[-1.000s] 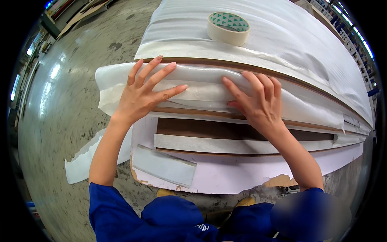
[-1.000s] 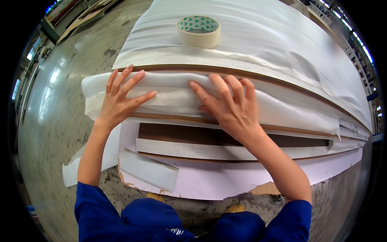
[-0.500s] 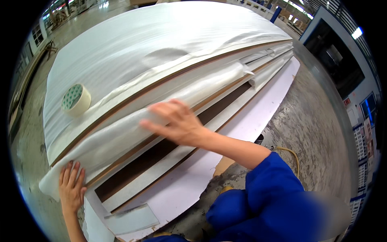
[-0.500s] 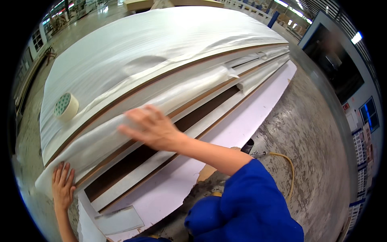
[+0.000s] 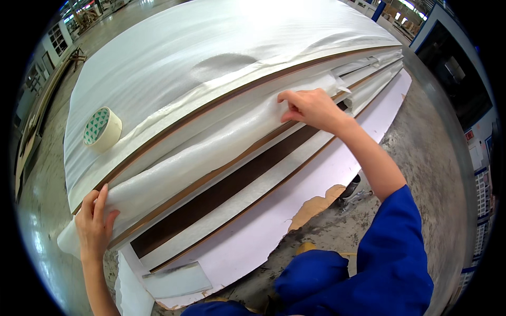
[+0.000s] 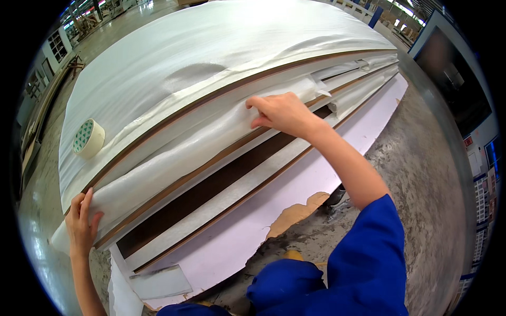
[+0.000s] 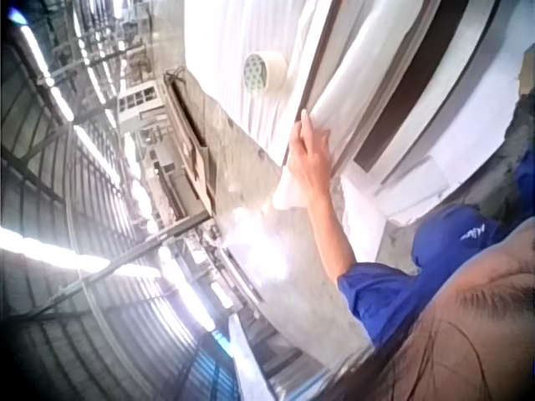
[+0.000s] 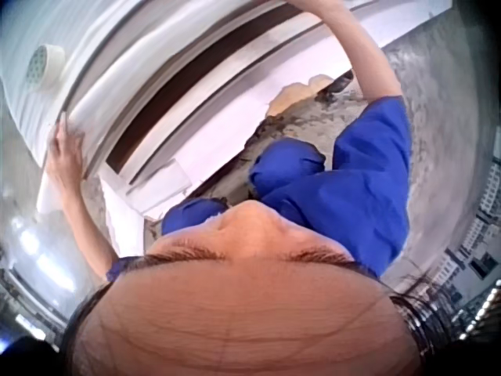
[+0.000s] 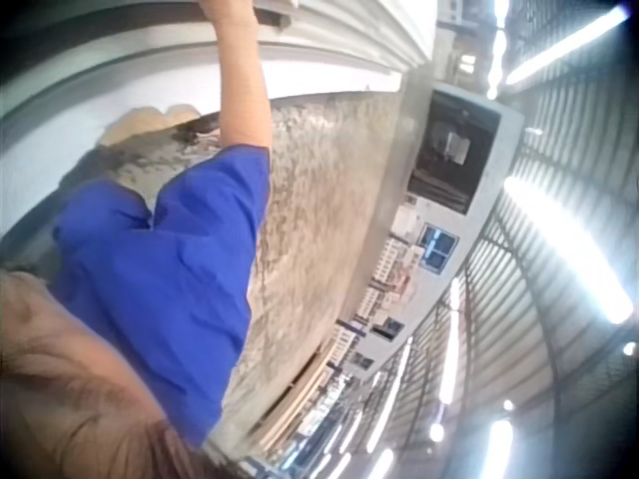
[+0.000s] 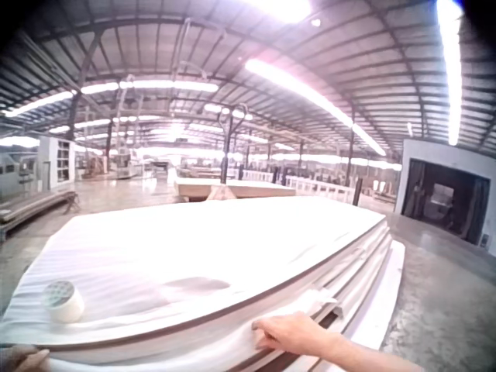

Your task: The person uses a spray gun to apply white paint to the edges of stacked wooden planks. They repeatedly adjust and reposition masking paper between the planks to protect surfaces from overspray, then continue spraying the exposed edges.

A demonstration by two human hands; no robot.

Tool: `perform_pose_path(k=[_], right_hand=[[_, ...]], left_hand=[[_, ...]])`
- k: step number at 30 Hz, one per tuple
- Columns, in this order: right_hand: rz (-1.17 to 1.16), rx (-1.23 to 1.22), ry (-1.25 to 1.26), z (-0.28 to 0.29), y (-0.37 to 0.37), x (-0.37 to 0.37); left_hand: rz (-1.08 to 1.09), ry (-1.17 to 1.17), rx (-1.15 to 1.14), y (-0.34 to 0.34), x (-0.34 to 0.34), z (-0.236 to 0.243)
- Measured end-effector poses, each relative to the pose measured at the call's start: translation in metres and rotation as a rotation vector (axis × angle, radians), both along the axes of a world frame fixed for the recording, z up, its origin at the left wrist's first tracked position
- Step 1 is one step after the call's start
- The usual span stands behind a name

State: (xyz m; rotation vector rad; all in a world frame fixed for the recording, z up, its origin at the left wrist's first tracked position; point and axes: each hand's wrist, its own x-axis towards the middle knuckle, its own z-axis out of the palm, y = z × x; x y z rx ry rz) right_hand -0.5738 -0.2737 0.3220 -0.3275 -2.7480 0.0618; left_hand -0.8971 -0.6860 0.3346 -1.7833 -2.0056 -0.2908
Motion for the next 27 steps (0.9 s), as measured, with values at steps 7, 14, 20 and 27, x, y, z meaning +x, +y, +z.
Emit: perform_pose_path(k=[7,14,20,27], right_hand=[[-0.019,0.186,0.136,0.000,-0.003,-0.019],[0.051,0.685,0.246,-0.022,0.000,-0.031],[0.191,0.661,0.196,-0.010,-0.006,-0.034],[0.521,0.514,-0.002,-0.004,-0.032,-0.065]], left_hand=[[0.015,0.336,0.041,0.003,-0.004,-0.019],[-0.176,0.586,0.028,0.006,-0.021,-0.042],[-0.273,0.456,-0.088,0.005,-0.026,-0.030],[-0.195,0.588,-0.278,0.021,-0.007,-0.016]])
